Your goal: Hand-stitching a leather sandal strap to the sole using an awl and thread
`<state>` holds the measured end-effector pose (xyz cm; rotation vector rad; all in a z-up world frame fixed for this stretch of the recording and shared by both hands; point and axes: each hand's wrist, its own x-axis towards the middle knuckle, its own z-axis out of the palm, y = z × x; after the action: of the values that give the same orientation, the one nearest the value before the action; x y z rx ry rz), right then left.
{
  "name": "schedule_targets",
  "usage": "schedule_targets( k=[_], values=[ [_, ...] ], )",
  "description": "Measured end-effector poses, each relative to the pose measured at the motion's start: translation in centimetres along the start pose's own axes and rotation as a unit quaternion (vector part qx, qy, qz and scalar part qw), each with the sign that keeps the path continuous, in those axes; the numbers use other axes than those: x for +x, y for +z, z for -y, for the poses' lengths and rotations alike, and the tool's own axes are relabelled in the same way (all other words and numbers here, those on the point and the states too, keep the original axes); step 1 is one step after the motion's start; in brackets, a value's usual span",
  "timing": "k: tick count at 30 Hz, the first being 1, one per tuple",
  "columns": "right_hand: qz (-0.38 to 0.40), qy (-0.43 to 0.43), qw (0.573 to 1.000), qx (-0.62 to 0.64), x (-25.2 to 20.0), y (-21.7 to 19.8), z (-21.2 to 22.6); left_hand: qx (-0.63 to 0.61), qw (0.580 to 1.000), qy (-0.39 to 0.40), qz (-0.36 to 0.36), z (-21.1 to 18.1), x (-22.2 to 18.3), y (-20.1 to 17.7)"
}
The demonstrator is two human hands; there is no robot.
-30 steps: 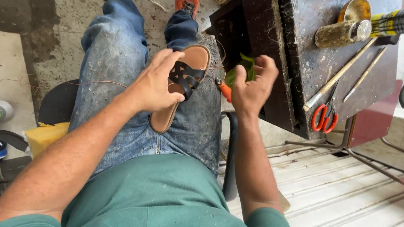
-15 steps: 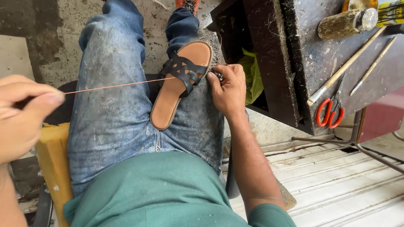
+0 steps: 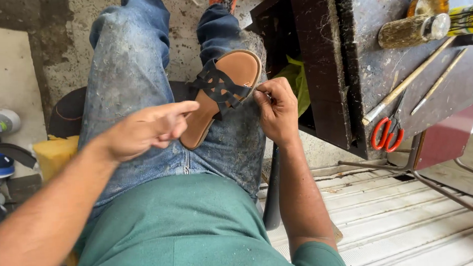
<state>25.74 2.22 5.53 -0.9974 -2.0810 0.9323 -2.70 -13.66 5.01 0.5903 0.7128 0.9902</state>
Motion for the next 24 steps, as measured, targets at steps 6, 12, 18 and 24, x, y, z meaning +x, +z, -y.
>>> schedule_targets(
  k=[6,12,18,24],
  values=[
    [0.014,-0.057,0.998,0.001,0.5,-0.4,2.8,-0.347,0.937,0.038,0.020,3.6,4.0,1.8],
    [0.108,-0.070,0.991,0.023,0.7,-2.0,4.7,-0.349,0.926,0.024,0.143,3.8,4.3,2.3],
    [0.196,-0.038,0.979,0.033,2.4,-3.5,8.5,-0.328,0.922,0.030,0.205,0.0,4.8,4.4],
    [0.260,0.032,0.965,0.014,3.1,-4.3,9.7,-0.279,0.930,0.049,0.236,3.3,5.4,3.7]
  ],
)
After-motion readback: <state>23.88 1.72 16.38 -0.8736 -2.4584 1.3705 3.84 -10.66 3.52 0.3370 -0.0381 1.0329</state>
